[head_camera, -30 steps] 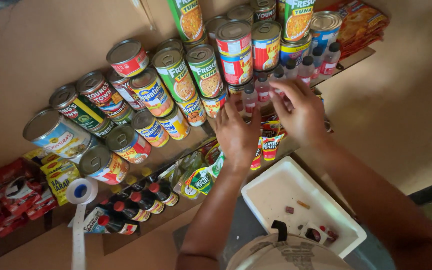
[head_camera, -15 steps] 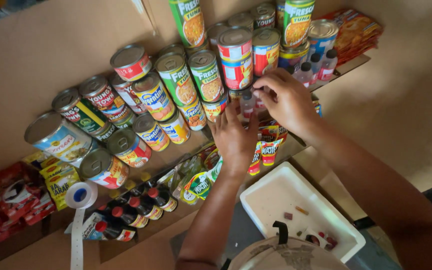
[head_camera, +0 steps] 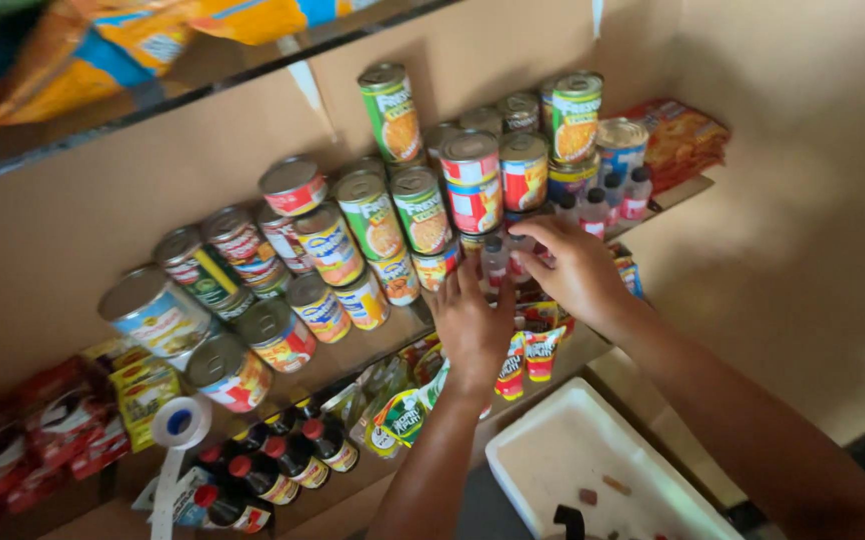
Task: The recorder organizes small bottles and containers on grocery shelves.
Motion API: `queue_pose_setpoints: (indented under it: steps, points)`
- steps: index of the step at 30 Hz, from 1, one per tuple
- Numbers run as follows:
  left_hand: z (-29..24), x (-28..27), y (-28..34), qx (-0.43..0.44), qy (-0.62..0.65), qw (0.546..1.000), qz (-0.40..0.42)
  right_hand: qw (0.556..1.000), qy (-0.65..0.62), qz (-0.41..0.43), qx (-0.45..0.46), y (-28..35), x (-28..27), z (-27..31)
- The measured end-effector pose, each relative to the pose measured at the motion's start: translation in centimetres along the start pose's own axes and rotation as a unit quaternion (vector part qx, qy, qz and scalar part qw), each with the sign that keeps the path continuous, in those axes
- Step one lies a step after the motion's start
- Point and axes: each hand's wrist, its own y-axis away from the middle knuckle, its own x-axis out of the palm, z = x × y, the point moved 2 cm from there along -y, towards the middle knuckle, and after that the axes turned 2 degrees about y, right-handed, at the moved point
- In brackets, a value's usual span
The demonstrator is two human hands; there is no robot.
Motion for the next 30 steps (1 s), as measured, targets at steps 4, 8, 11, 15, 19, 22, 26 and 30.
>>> queue_pose_setpoints:
  steps: [4, 8, 11, 15, 19, 22, 26, 30]
  points:
    - [-0.3, -0.2, -0.3, -0.004, 0.013, 1.000, 0.024, 1.000, 0.027, -0.001, 0.016, 0.0, 0.5, -0.8]
    - [-0.2, 0.2, -0.1, -0.014, 0.005, 0.999, 0.036, 0.999, 0.038, -0.001, 0.004, 0.0, 0.6, -0.6]
    - [-0.3, 0.3, 0.1, 0.000, -0.016, 1.000, 0.022, 0.999, 0.044, 0.017, 0.010, 0.2, 0.3, -0.5]
    - [-0.4, 0.5, 0.0, -0.006, -0.021, 0.999, 0.024, 0.999, 0.037, 0.018, 0.000, 0.7, -0.4, -0.5]
    - [0.2, 1.3, -0.1, -0.017, -0.008, 0.999, 0.025, 0.999, 0.043, -0.014, -0.017, -0.2, -4.1, -1.3]
    - [0.2, 1.5, 0.0, -0.007, -0.028, 0.999, 0.014, 0.996, 0.039, -0.062, 0.040, -4.3, -9.8, -1.0]
    - [-0.6, 0.5, 0.0, -0.046, -0.060, 0.997, 0.032, 0.979, 0.068, -0.191, -0.032, -9.2, -16.6, 0.0]
    - [-5.8, -5.2, -1.9, 0.051, -0.040, 0.995, -0.074, 0.965, 0.104, -0.228, -0.084, -13.1, -18.6, -2.6]
